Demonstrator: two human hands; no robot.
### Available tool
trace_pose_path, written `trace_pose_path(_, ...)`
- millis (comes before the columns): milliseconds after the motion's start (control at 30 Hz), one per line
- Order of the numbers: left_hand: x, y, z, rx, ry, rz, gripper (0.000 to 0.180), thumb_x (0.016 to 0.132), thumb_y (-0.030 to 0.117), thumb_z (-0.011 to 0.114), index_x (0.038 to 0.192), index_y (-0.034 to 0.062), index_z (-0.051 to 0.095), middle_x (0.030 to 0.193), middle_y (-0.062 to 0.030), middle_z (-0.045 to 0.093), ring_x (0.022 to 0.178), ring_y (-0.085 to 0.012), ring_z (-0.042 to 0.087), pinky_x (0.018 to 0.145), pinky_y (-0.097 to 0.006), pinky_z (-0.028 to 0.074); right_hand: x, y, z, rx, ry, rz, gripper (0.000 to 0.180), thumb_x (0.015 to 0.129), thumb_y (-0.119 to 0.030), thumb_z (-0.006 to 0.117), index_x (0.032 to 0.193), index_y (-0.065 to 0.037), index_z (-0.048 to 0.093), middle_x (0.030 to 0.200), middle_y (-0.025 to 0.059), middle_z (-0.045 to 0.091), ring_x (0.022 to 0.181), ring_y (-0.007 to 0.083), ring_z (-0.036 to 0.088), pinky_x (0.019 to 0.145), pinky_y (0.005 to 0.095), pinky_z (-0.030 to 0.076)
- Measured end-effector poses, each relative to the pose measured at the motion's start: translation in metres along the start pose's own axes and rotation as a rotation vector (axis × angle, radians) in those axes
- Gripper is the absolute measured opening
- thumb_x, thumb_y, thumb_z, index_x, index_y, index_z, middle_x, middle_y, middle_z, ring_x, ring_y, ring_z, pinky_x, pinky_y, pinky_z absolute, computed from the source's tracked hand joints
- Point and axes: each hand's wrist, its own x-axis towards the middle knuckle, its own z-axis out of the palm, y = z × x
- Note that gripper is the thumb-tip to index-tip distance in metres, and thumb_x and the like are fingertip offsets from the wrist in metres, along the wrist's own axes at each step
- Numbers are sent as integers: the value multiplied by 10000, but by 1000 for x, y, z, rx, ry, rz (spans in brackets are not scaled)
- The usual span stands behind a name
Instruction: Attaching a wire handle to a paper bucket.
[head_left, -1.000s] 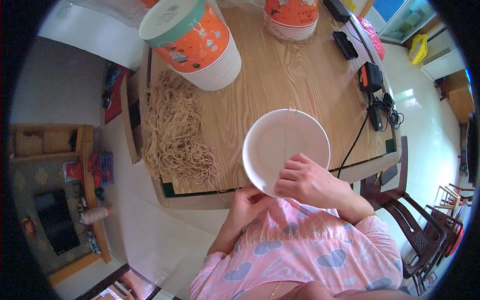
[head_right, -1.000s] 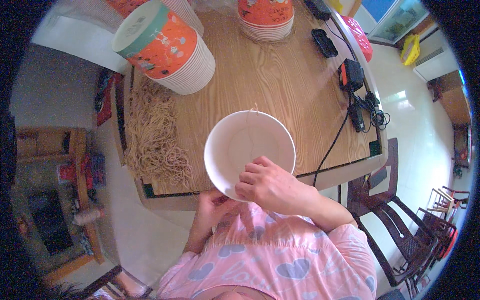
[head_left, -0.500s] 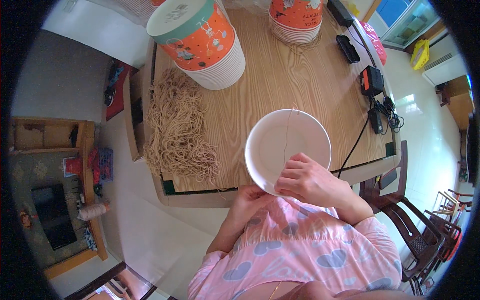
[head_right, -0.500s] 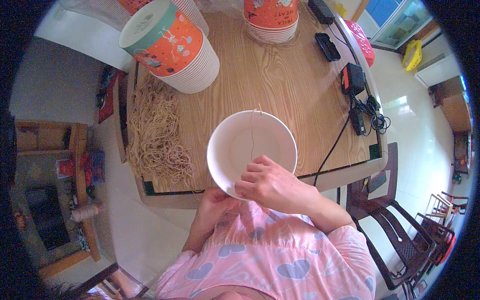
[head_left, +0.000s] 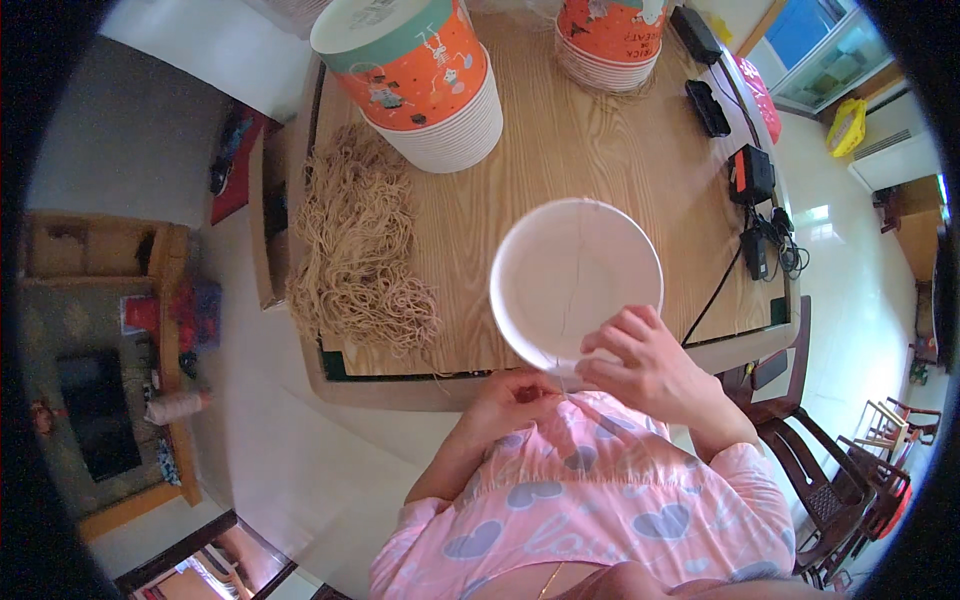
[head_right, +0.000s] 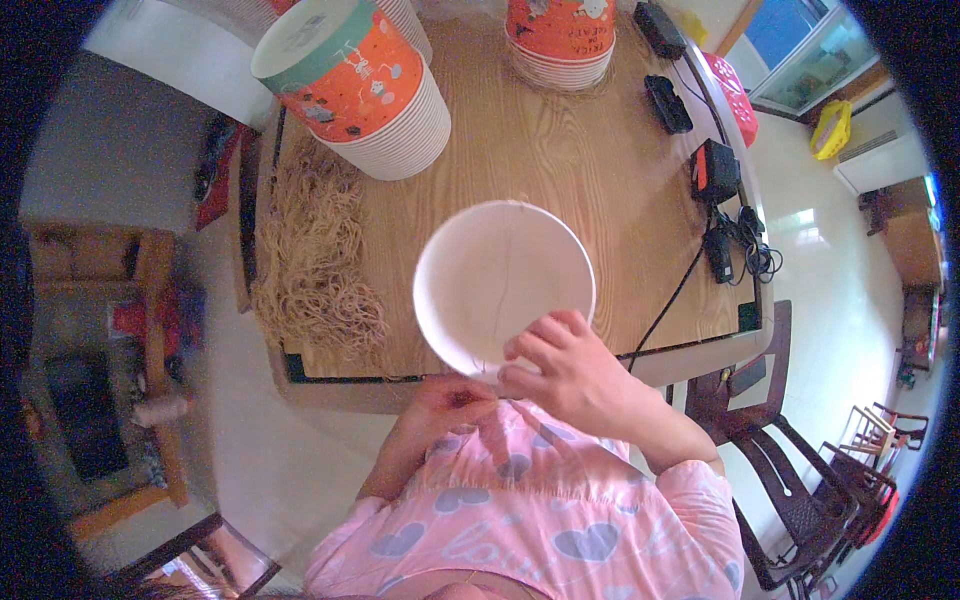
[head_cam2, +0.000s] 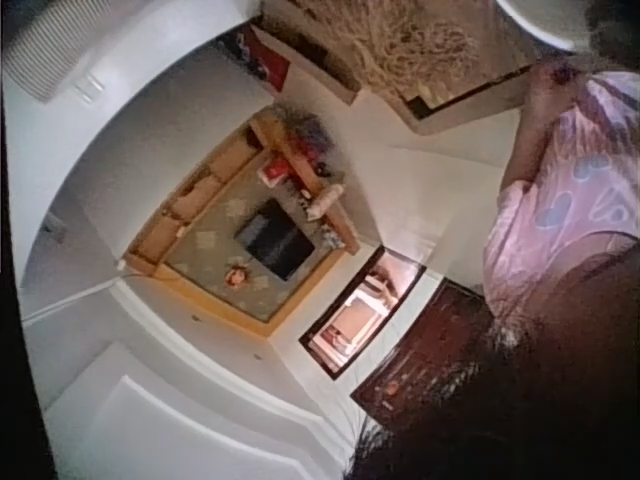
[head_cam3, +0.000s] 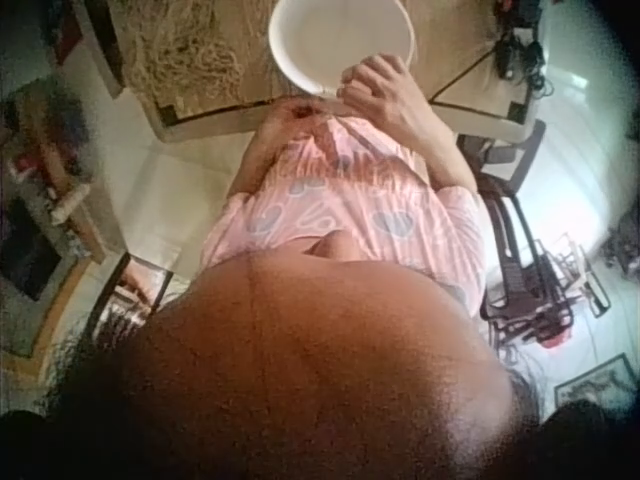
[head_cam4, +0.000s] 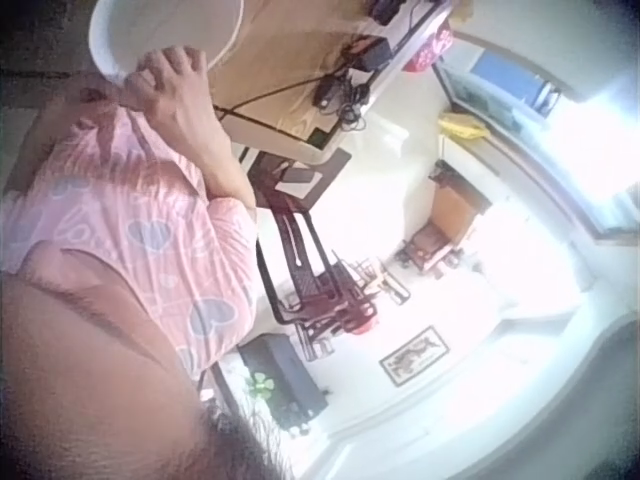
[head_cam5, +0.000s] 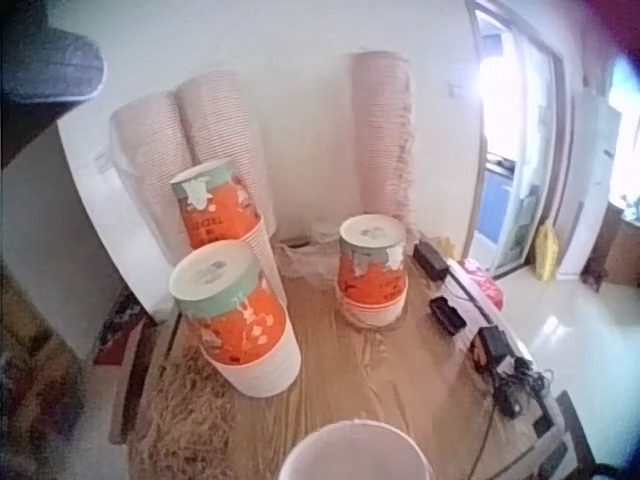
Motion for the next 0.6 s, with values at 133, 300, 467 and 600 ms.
trace_pose_path(133,27,-19,1,-44,6,118,42,799,73,648,803,31,643,692,47,580,630,-22,510,561,-181,416,17,13,4,-67,151,48,256,660,-231,660,879,-114,598,1066,44,530,1038,237,481,967,487,314)
trace_pose_path(300,37,-33,-7,299,215,172,77,781,91,649,747,24,634,603,24,571,559,-38,499,514,-214,405,1,1,29,141,450,35,203,674,-103,724,822,-77,588,965,68,590,901,270,559,907,493,387)
trace_pose_path(467,38,-40,-4,479,149,303,95,729,113,654,740,24,622,640,-82,611,547,-171,573,534,-311,449,-20,-9,54,278,664,116,170,661,37,657,769,-42,550,732,75,579,694,222,553,796,432,413)
trace_pose_path(600,36,-29,1,739,-1,286,133,742,145,611,775,17,628,754,-130,622,702,-262,615,647,-365,478,-11,-1,50,205,696,107,163,668,45,643,774,-40,552,759,83,582,720,220,555,819,437,406)
